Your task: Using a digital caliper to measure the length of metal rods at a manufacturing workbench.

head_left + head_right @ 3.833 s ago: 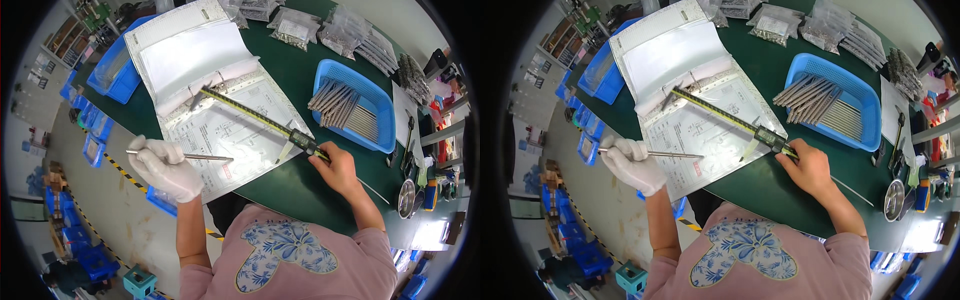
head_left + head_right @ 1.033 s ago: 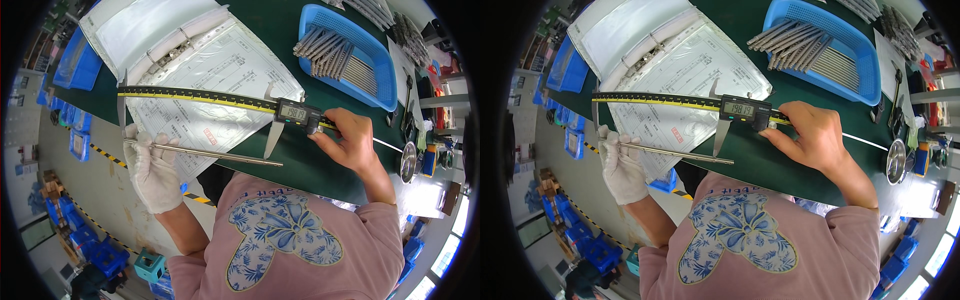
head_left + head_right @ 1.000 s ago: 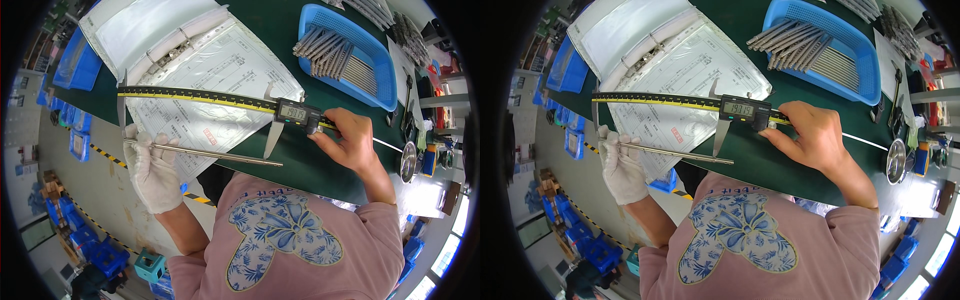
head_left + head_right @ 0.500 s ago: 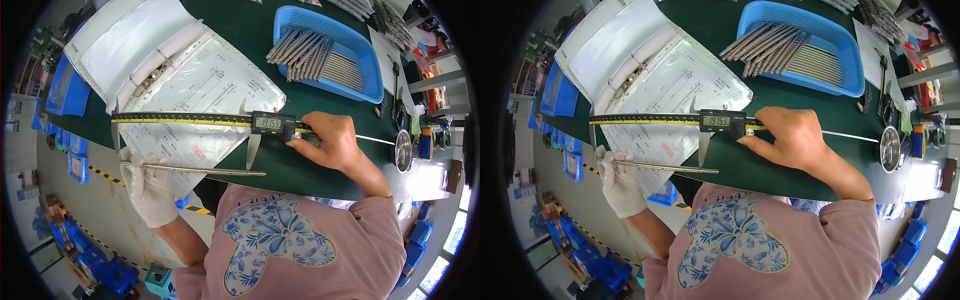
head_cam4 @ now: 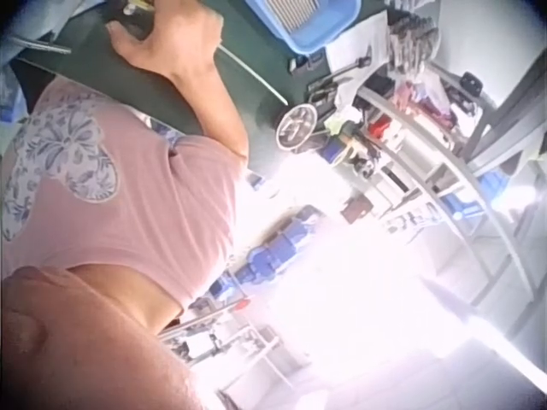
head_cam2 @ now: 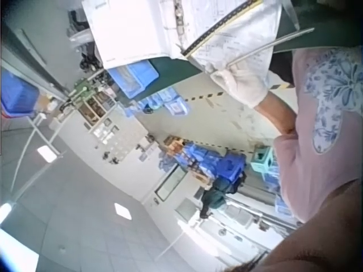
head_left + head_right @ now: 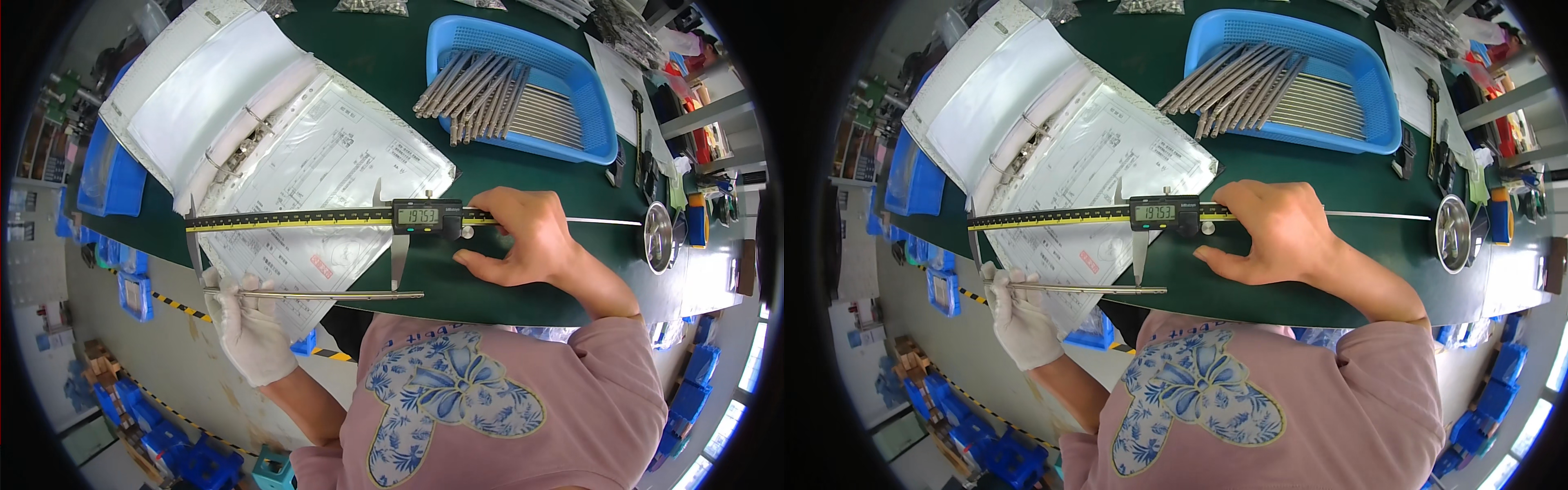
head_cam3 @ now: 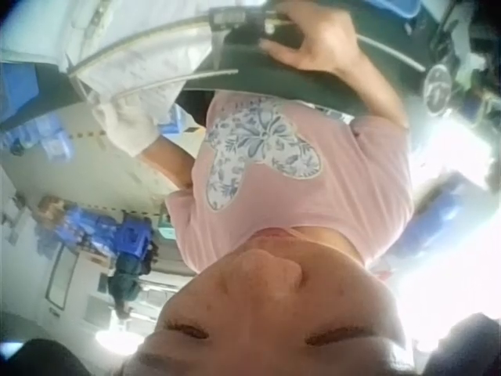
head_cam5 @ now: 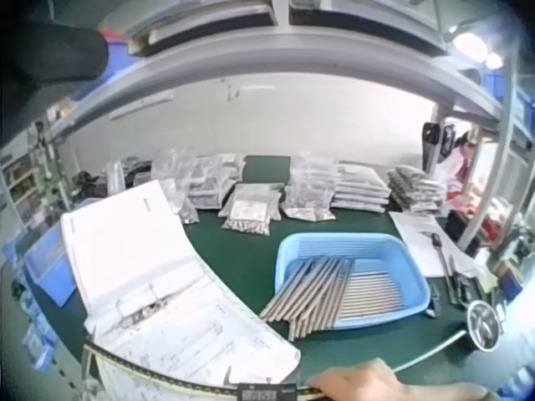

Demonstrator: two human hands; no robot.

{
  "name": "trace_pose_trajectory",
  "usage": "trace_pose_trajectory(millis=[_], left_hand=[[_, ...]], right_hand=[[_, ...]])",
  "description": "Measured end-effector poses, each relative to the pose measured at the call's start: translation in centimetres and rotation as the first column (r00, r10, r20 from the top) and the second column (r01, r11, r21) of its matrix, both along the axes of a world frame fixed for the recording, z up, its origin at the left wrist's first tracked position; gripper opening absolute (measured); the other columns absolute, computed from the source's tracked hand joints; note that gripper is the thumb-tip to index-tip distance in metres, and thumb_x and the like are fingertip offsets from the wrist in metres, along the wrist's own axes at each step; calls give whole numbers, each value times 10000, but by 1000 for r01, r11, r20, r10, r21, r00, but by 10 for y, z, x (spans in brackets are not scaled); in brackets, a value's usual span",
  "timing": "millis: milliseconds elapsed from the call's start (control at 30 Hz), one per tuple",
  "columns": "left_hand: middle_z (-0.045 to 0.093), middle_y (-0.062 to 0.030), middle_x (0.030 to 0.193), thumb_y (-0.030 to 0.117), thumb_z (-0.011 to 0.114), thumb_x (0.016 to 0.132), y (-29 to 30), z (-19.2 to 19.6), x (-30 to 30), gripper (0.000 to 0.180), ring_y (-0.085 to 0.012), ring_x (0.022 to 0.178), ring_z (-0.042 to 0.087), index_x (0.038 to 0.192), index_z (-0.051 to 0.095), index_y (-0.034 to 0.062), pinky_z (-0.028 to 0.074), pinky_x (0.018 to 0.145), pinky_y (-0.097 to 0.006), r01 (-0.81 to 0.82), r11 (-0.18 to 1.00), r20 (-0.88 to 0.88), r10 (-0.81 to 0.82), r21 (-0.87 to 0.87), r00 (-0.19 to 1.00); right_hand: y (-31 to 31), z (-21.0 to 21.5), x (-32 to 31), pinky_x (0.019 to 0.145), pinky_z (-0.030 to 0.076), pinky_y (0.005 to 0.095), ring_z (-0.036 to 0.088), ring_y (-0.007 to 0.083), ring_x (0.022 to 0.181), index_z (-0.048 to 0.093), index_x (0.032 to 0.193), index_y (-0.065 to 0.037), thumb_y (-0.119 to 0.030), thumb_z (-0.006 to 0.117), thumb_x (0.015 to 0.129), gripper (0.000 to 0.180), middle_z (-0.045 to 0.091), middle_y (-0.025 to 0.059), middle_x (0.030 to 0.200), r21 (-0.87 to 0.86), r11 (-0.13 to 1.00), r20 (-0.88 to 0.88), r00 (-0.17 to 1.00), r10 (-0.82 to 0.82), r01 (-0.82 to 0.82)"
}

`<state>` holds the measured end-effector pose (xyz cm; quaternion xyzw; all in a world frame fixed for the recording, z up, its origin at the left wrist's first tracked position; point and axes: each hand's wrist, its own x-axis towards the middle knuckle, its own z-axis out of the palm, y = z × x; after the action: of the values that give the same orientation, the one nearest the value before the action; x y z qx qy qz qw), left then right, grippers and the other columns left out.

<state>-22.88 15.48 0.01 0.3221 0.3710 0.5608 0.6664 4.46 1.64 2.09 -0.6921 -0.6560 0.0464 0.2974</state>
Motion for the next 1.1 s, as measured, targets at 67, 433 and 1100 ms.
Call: trace_pose_trajectory(millis=[67, 433, 1100], left_hand=[[543, -27, 911, 109, 490, 913, 0, -1, -1, 344, -154, 866, 539, 1236, 390, 47, 484, 774, -319, 1, 1000, 6, -1, 3, 1000], [564, -40, 917, 101, 482, 913, 1, -3, -1, 350, -157, 848, 577, 1244, 385, 42, 526, 682, -276, -15, 1000, -1, 16, 24, 1000], [552, -48, 937, 160, 507, 908, 4, -5, -8, 368, -226, 889, 578, 1248, 394, 75, 517, 748, -372, 36, 998, 44, -38, 41, 998]], right_hand=[[0, 0, -1, 456, 427, 340, 564, 268, 536, 597, 838, -41, -299, 750, 584, 393, 574, 75, 677, 15, 1000, -11, 1000, -2, 2], [0, -2, 1, 439, 424, 280, 543, 193, 480, 598, 850, -17, -228, 763, 561, 394, 578, 67, 660, 50, 999, 23, 1000, 18, -19], [4, 2, 2, 485, 433, 361, 570, 293, 569, 600, 849, -24, -261, 727, 703, 306, 587, 107, 709, -39, 999, 54, 998, 37, -35]])
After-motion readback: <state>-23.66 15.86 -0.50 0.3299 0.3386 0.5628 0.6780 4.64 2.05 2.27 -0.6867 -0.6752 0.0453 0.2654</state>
